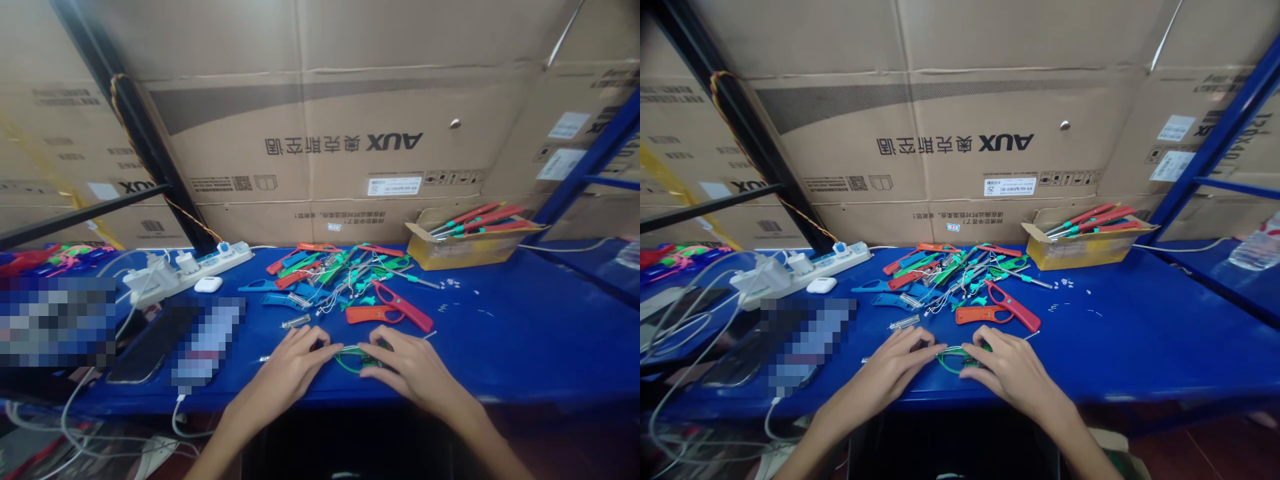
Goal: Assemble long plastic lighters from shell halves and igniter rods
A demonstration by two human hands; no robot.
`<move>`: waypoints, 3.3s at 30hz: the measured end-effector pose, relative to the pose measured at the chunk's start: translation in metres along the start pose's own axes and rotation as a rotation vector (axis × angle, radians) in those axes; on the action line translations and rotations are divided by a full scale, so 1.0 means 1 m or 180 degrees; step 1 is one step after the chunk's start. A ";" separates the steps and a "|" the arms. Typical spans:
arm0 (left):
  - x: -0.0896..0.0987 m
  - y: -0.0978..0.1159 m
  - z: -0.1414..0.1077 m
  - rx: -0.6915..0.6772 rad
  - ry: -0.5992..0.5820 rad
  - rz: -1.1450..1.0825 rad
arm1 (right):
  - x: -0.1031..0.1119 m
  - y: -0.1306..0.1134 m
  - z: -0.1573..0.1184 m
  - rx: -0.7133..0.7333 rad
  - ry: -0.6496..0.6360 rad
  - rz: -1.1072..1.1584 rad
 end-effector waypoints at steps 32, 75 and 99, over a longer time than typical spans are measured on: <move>0.001 0.001 -0.001 -0.0028 -0.0025 -0.0068 | 0.001 0.000 0.000 0.0026 -0.0024 0.0081; 0.000 0.005 0.001 -0.0016 -0.0119 0.0197 | -0.001 0.000 0.000 -0.0179 -0.0110 0.0001; 0.001 0.005 0.002 -0.0065 0.0069 0.0201 | -0.001 0.000 -0.002 -0.0178 -0.0104 0.0089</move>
Point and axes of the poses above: each hand's wrist, its own z-axis towards the middle knuckle, its own x-axis out of the back of the hand, y = z × x, the point moved 3 cm from there along z, towards the middle knuckle, and after that the axes turned 5 degrees about -y, right-handed, at the moved point
